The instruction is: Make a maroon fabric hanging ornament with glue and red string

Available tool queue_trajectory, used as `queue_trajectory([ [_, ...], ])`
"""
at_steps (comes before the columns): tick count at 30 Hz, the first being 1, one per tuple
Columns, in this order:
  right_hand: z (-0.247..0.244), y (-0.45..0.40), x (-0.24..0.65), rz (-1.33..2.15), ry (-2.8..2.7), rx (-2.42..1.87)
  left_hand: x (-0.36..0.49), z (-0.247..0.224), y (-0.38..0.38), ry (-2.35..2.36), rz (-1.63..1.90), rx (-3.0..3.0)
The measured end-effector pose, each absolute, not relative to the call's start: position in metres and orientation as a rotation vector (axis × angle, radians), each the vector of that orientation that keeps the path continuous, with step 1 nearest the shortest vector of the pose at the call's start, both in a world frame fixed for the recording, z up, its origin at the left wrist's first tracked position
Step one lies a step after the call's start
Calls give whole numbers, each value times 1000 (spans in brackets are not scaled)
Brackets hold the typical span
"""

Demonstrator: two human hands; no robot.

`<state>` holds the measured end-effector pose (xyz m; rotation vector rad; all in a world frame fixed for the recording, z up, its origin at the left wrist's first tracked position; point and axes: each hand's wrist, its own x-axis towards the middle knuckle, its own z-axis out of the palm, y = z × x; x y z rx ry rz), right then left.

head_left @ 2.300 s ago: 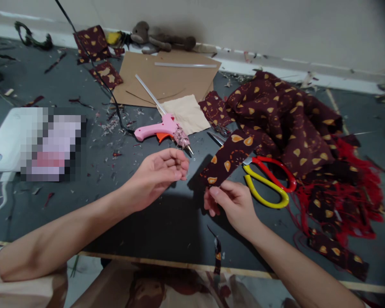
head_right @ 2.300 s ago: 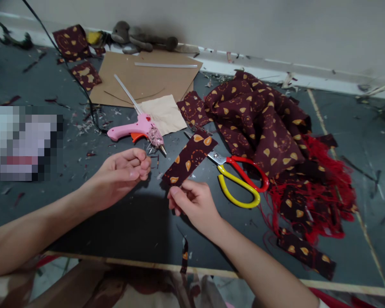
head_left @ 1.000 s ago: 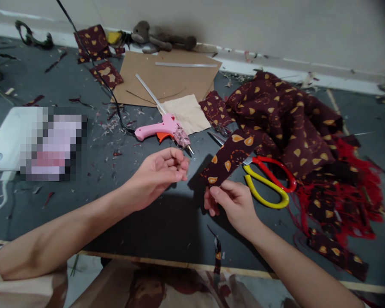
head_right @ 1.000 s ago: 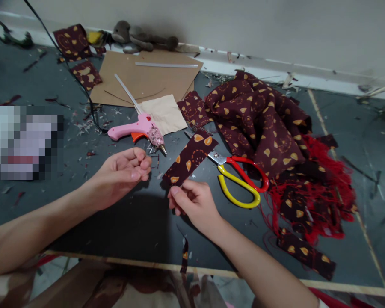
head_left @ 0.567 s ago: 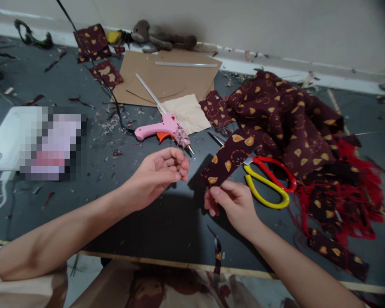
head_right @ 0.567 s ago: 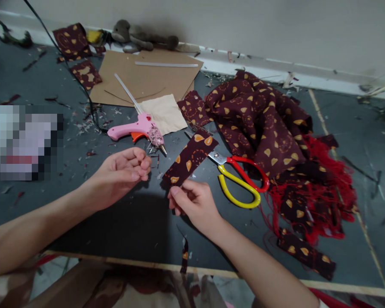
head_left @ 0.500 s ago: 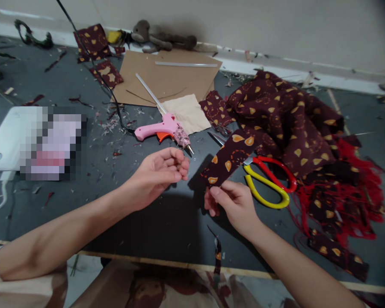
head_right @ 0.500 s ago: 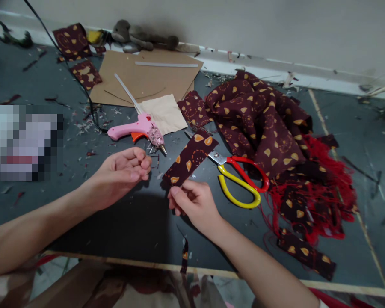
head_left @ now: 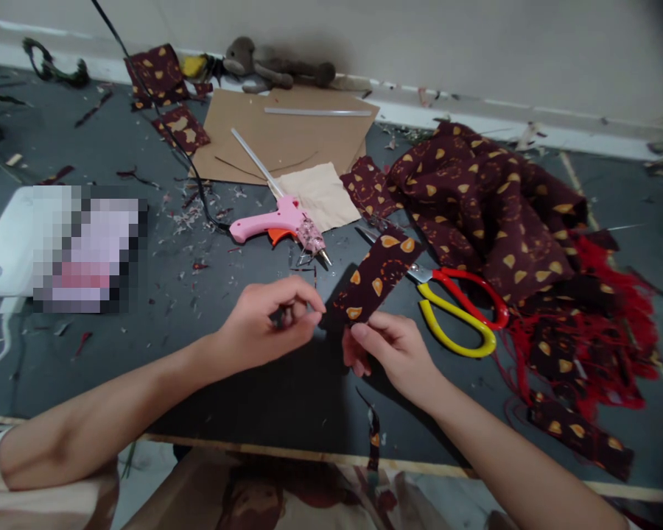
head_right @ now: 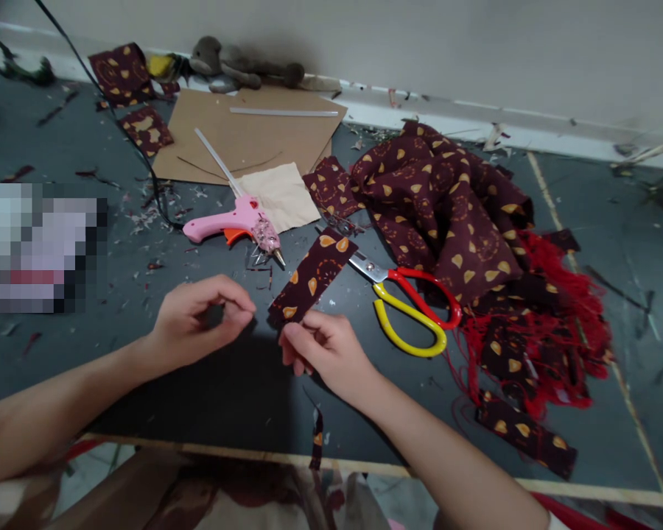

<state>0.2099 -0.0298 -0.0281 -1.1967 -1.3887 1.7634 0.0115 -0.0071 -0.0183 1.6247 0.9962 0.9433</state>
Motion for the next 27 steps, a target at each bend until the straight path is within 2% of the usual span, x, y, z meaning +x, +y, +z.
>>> queue_trajectory([
  [3,-27,-29,208,1888,-1452,-1089,13,-20,-8,867,941,2067],
  [6,-27,-29,207,1975,-1488,-1027,14,-22,-6,789,898,2237],
  [17,-32,-32,207,2208,-1412,-1048,13,-22,-7,672,615,2418],
  [27,-32,-32,207,2297,-1255,-1046,18,-19,-12,835,639,2275],
])
